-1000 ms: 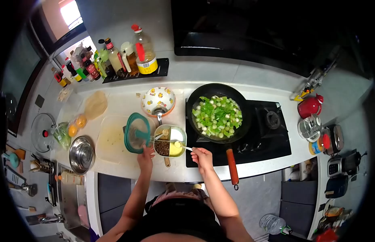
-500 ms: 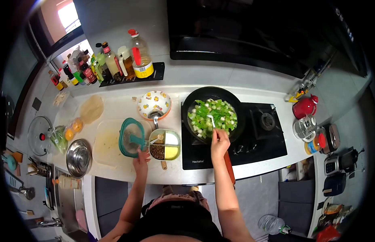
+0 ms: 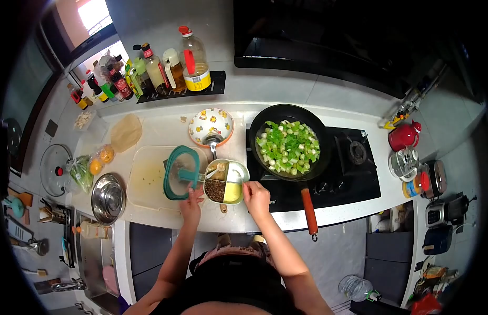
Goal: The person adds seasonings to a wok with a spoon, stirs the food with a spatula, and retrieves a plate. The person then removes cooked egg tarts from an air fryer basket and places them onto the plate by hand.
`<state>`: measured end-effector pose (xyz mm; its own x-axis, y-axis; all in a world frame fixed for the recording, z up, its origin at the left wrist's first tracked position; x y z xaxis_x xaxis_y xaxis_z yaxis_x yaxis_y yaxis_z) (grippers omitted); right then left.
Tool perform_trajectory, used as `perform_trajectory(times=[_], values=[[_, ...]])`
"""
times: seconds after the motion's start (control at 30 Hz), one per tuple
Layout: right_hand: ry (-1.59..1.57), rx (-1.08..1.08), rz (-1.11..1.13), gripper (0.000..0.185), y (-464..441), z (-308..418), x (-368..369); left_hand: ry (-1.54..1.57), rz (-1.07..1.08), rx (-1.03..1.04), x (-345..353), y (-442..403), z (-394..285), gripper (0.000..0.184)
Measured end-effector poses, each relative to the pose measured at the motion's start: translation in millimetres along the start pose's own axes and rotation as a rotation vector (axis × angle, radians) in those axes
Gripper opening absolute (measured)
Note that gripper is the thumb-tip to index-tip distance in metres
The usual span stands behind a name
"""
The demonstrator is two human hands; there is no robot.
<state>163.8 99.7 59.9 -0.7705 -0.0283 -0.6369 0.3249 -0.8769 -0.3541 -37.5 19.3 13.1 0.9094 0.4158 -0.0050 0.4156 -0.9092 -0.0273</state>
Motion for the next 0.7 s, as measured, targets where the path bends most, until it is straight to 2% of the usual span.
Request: perform_trajectory(times=[0.1,0.2,0.3,0.7], values=[[-0.008,0.058,0.048,0.005,1.1,-8.9,8.5,-0.037,0.063,-0.010,2.7,-0.1,1.4,0.039],[-0.285,0.307,0.110,0.007,7.5,-26.5,18.4,-0.037,0.073,-0.001,4.8,0.0,-0.4,0.038],[-0.471,0.456,0.091,0.013,10.3,-37.7,17.5,-0.037,0.043,0.001,5.8,1.0,0.2,0.036],[-0.535,0.486,0.063,0.011,9.8,-47.4,6.2,-0.026,0.037,0.003,10.8,2.3,6.7,0.037]])
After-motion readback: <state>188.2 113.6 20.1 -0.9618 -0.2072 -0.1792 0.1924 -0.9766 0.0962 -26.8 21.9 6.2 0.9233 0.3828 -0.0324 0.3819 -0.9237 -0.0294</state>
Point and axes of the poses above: each hand's wrist, its own y-axis away from the middle knuckle, its own x-axis out of the palm, z = x × y, the point moved 4 cm from there along -y, towards the middle knuckle, and after that the axes turned 13 degrees about z, right-handed, at the moved point
